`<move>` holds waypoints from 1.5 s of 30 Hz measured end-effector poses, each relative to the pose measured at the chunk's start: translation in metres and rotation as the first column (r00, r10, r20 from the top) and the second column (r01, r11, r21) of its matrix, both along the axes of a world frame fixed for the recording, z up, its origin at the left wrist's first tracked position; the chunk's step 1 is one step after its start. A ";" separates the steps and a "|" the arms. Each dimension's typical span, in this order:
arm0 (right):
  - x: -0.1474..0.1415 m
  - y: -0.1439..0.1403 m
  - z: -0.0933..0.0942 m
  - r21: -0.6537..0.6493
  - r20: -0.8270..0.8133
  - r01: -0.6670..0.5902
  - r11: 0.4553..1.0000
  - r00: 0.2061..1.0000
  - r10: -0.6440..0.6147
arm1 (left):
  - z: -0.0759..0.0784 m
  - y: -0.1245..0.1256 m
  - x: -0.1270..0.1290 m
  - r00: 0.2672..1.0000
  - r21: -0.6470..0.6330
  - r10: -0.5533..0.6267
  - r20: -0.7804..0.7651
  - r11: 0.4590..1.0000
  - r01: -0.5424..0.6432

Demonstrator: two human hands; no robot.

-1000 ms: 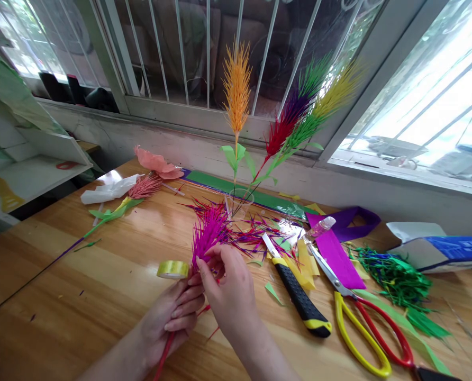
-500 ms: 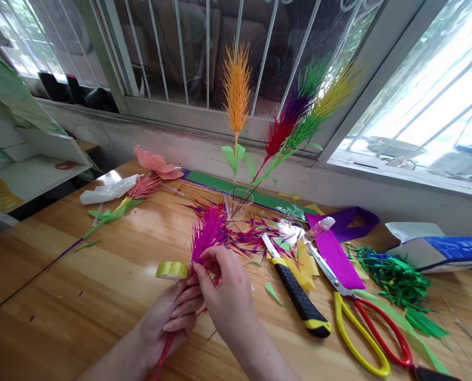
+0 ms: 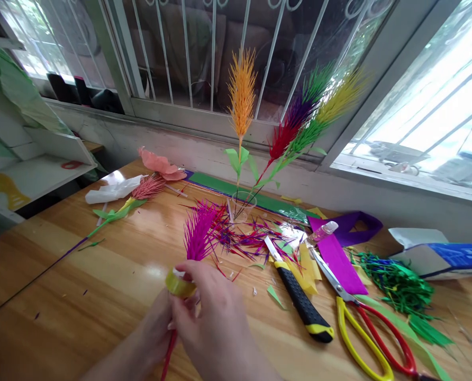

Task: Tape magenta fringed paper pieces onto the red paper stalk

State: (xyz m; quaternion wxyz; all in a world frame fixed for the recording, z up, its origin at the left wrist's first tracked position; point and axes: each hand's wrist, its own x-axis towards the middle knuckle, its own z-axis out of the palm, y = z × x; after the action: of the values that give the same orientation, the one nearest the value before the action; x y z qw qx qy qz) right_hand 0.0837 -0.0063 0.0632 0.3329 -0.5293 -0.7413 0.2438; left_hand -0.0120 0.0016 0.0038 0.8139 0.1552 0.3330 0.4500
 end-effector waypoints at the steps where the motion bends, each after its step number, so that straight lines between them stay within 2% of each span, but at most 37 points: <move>1: 0.006 -0.002 -0.002 -0.053 -0.085 0.028 0.998 0.996 -0.033 | 0.001 0.000 0.001 1.000 -0.016 0.011 0.000 1.000 -0.011; 4: 0.027 -0.003 -0.008 -0.220 -0.298 -0.008 0.975 0.953 -0.059 | 0.005 -0.001 0.002 1.000 -0.003 0.004 0.008 1.000 -0.003; 7: 0.045 0.000 -0.016 -0.280 -0.375 -0.086 0.956 0.927 -0.027 | 0.005 -0.002 0.003 1.000 0.034 -0.024 -0.003 0.999 0.025; 13: 0.059 0.001 -0.028 -0.232 -0.340 -0.124 0.965 0.940 0.039 | 0.003 -0.004 0.004 0.997 0.078 -0.004 -0.079 0.997 0.010; 18: 0.060 -0.002 -0.028 -0.154 -0.244 -0.068 0.986 0.969 0.029 | 0.006 -0.005 0.002 0.990 0.094 -0.002 -0.140 0.995 0.016; 22: 0.057 -0.002 -0.028 -0.179 -0.304 -0.080 0.981 0.953 0.022 | 0.007 -0.005 0.001 0.987 0.135 -0.027 -0.156 0.990 0.049; 27: 0.049 -0.002 -0.024 -0.153 -0.342 -0.052 0.987 0.940 -0.004 | -0.001 -0.004 0.004 0.967 0.262 -0.018 -0.255 0.961 0.087; 31: 0.044 -0.009 -0.023 -0.124 -0.337 -0.025 0.992 0.941 -0.018 | -0.007 -0.005 0.002 0.954 0.325 0.027 -0.300 0.943 0.076; 36: 0.045 -0.017 -0.034 -0.150 -0.350 -0.004 0.989 0.936 -0.049 | -0.007 -0.003 -0.003 0.950 0.392 0.094 -0.298 0.919 0.032; 40: 0.049 -0.015 -0.040 -0.175 -0.378 -0.020 0.984 0.925 -0.048 | -0.003 -0.001 -0.002 0.960 0.356 0.081 -0.270 0.934 0.022; 45: 0.048 -0.015 -0.040 -0.145 -0.423 -0.012 0.989 0.905 -0.051 | -0.003 -0.001 0.002 0.968 0.291 0.105 -0.226 0.956 -0.036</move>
State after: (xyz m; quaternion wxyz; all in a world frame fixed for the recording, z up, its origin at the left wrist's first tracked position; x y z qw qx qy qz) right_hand 0.1320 -0.0216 0.0234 0.4499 -0.4934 -0.6259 0.4029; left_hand -0.0096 0.0002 0.0011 0.7203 0.3118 0.3657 0.5002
